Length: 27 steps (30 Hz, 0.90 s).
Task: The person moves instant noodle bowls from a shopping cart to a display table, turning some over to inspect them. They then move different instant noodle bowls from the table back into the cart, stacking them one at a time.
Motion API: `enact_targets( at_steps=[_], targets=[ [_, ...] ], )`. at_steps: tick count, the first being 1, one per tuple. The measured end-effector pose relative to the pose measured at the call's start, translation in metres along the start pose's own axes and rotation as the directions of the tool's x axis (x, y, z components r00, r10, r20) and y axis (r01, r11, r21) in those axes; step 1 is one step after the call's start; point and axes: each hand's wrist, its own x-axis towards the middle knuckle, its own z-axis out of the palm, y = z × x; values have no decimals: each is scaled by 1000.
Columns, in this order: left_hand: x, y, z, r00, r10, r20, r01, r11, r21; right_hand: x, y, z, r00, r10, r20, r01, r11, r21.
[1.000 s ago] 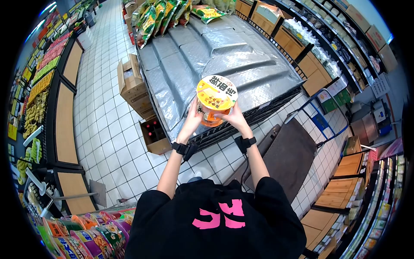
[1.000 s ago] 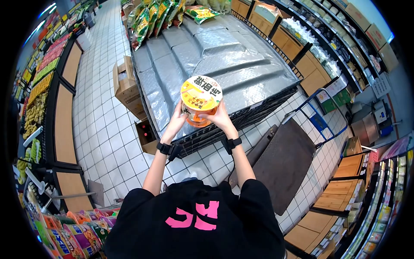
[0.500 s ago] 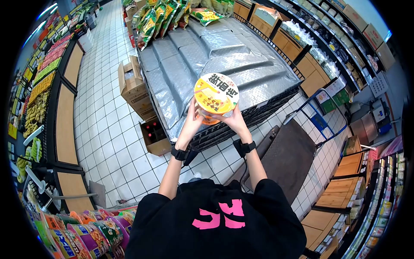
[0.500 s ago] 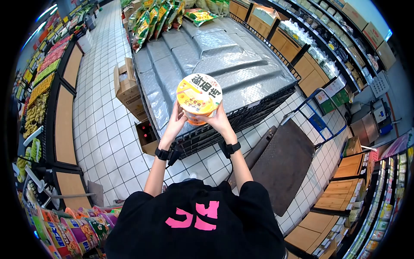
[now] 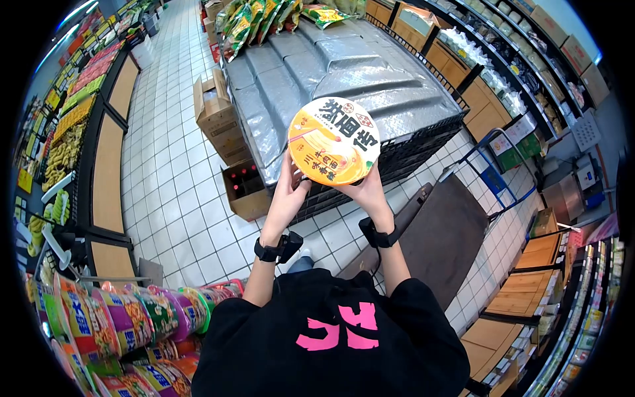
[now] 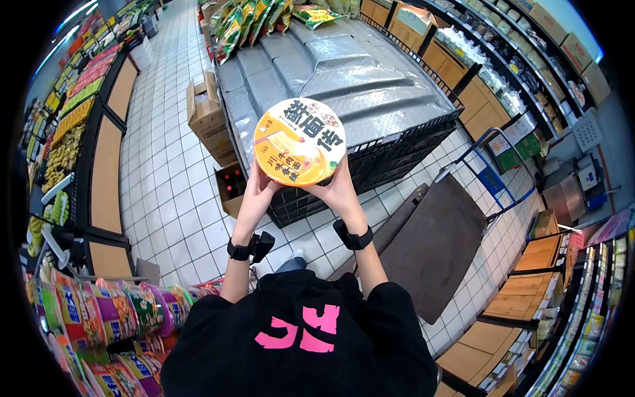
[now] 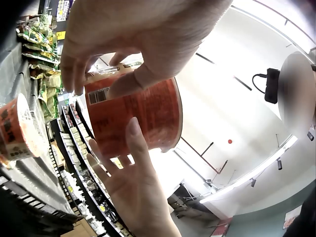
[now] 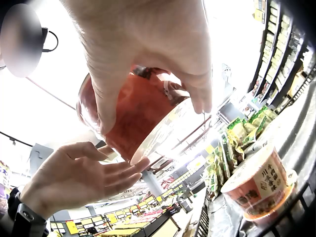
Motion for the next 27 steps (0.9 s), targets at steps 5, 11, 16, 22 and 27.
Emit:
enact_targets(
  at_steps=[5,11,16,22,27],
  targets=[
    [-62,12,18,995,99,-26,-97,993,67,-58,-21,-2,1000,30,-8,-30,998,49],
    [-134,22,34,998,52,-43,-48,996,77,-127,-46,-7,991,131,40,-133,990,51],
    [-184,30,39,994,76,-83,-64,988,138,-167,-67,-4,984,161,76,-163,986,31],
    [-224,48,40,989,77,-124,-55,984,169,-195,-79,2,967,200,159,-209,977,38],
    [-248,58,36,990,64,-126,-46,988,146,-212,-90,14,988,116,101,-126,987,95]
  ],
)
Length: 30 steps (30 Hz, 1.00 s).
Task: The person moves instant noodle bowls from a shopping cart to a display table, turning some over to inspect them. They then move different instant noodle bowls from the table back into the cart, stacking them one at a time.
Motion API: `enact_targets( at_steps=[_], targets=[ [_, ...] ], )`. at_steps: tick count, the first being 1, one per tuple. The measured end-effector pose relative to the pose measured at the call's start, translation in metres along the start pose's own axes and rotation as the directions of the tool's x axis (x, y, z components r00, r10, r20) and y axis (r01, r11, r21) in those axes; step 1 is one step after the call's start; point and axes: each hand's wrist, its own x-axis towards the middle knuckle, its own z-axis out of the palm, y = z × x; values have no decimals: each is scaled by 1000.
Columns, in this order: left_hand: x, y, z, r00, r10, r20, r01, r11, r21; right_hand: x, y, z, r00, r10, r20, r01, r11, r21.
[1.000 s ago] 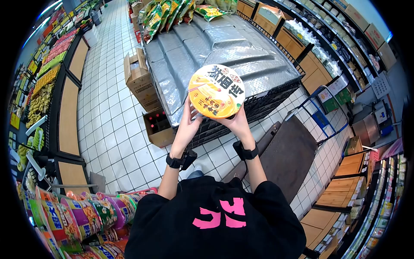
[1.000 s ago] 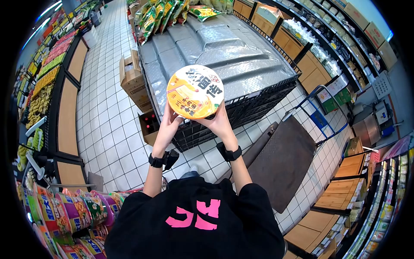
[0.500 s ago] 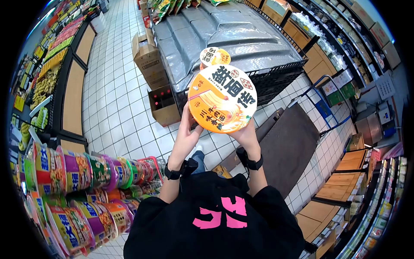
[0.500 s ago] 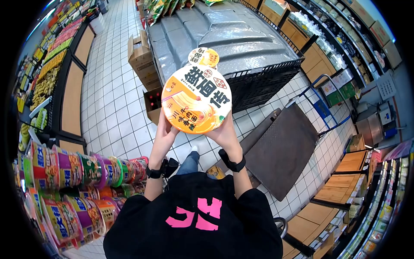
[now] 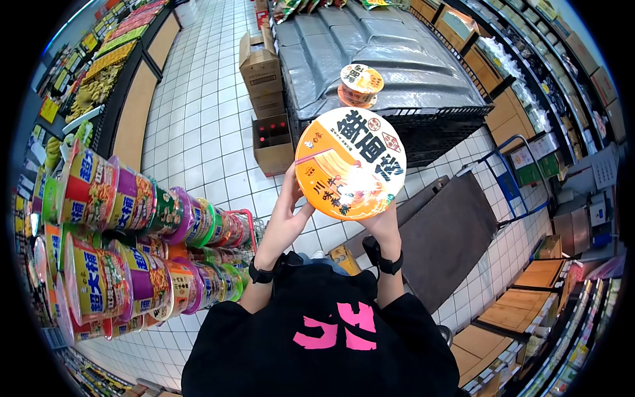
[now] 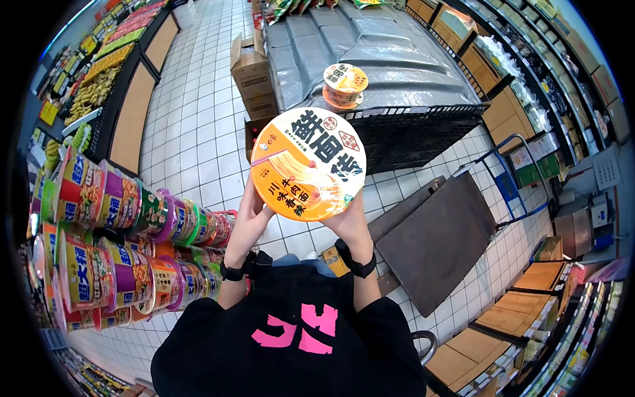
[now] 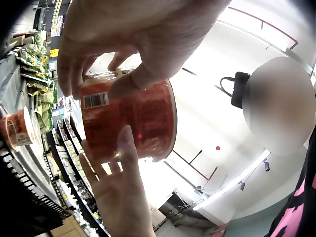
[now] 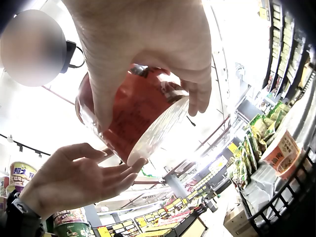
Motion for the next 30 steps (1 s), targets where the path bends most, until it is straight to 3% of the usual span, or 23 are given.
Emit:
enact_targets(
  at_steps=[6,11,14,15,17,19,20,21,22,23,24,25,26,27,28,29,30],
  targets=[
    [-28,13,-18,999,20,-48,-18,999,39,-13,-18,21,998,-3,55,6,999,-48],
    [-80,27,-49,992,-30,-125,23,998,-53,-25,-45,55,982,9,186,-32,992,121],
    [-115,56,-63,979,13,-205,-9,1000,21,-42,-42,79,961,1,278,-30,995,100],
    [-128,62,-70,970,17,-241,-10,1000,29,-48,-43,90,949,-75,306,41,993,114],
    [-155,72,-85,969,69,-238,-42,992,116,-61,-44,107,920,-158,359,111,983,148],
    [-186,85,-94,950,85,-301,-53,992,110,-77,-40,116,818,-231,526,203,973,112],
    [-202,92,-99,951,72,-299,-23,986,165,-86,-23,124,795,-231,562,71,954,292],
    [-219,99,-102,952,58,-300,9,976,218,-94,-24,124,726,-251,641,143,966,216],
    [-235,107,-105,951,80,-299,-18,979,204,-106,-11,128,666,-278,693,-353,701,620],
    [-251,117,-109,951,146,-272,-50,943,330,-118,13,133,610,-333,719,-728,123,674],
    [-264,127,-112,946,212,-245,-104,916,389,-130,36,127,583,-348,734,-748,122,652],
    [-278,134,-115,938,272,-213,-154,882,445,-144,62,116,589,-224,777,-801,-286,525],
    [-294,136,-117,930,280,-239,-146,877,458,-156,83,109,535,-106,838,-674,-652,347],
    [-308,136,-116,925,279,-256,-153,894,421,-164,91,112,424,-17,905,-388,-907,165],
    [-325,138,-117,921,277,-274,-160,910,383,-174,40,137,562,-133,816,-696,-610,379],
    [-343,140,-118,912,283,-298,-152,907,394,-187,-16,164,613,-319,723,-789,-193,583],
    [-360,143,-120,900,299,-316,-162,904,396,-193,-24,175,578,-380,722,-796,-66,602]
  ],
)
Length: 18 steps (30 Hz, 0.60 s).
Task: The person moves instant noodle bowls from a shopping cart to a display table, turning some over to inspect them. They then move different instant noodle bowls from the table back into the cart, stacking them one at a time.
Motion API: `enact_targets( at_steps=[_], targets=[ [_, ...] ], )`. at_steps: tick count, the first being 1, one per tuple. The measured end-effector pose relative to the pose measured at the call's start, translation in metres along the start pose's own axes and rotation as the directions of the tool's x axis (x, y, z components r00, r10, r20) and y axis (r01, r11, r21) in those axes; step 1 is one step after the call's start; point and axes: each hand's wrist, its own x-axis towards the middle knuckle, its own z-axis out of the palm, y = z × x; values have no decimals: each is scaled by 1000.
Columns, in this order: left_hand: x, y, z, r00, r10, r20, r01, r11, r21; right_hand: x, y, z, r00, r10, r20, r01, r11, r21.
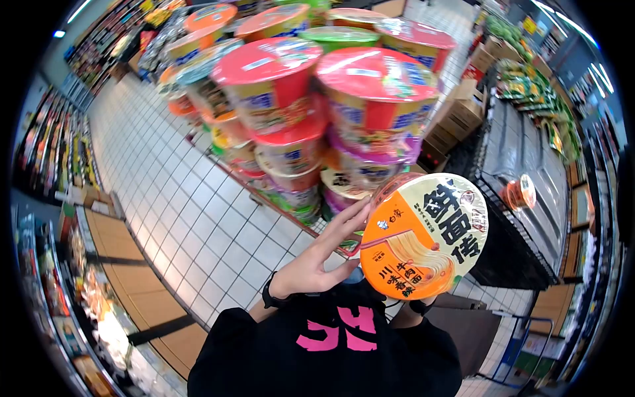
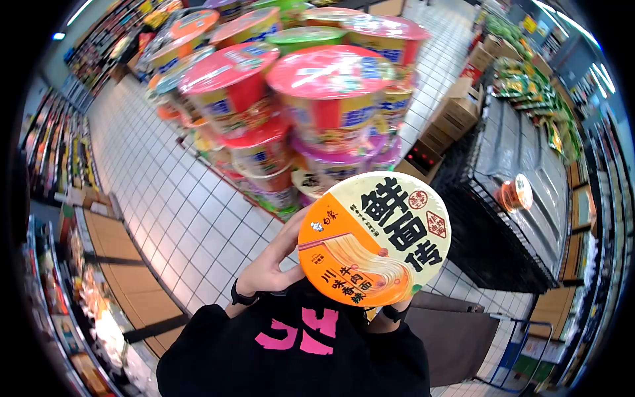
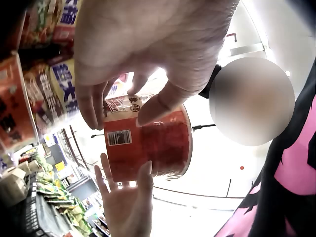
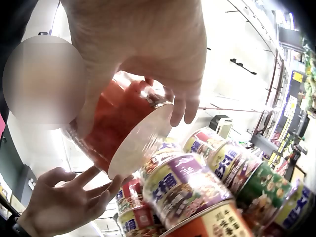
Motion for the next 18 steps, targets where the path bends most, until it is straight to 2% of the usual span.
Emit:
enact_targets(
  at_steps=[3,6,8,9,11,12,13,15,16,17,18],
  targets=[
    [-44,17,-27,997,13,-74,-9,999,50,0,26,-9,985,166,-55,-170,981,-89],
    [-88,34,-46,988,-5,-154,27,989,143,8,53,-14,941,321,-104,-337,907,-253],
    [-120,46,-58,969,-42,-244,63,995,77,26,85,-1,908,399,-123,-415,824,-385],
    [-136,52,-65,962,-38,-270,65,994,92,38,105,11,926,374,-44,-356,830,-428],
    [-168,59,-76,918,-67,-391,106,991,79,61,138,41,904,420,-76,-285,462,-840],
    [-183,62,-81,899,-63,-434,110,990,85,73,161,53,891,453,43,-196,466,-863],
    [-197,65,-86,889,-58,-454,112,989,92,72,174,39,904,415,99,-169,563,-809],
    [-223,72,-98,842,-105,-529,150,988,43,79,202,47,880,474,20,-155,327,-932],
    [-234,73,-101,817,-108,-567,147,989,24,88,217,62,871,488,61,-67,240,-968],
    [-243,76,-104,810,-105,-577,148,989,27,95,232,77,855,515,63,-44,194,-980],
    [-252,79,-107,790,-118,-602,162,987,20,103,247,97,835,546,72,-65,228,-971]
  ],
)
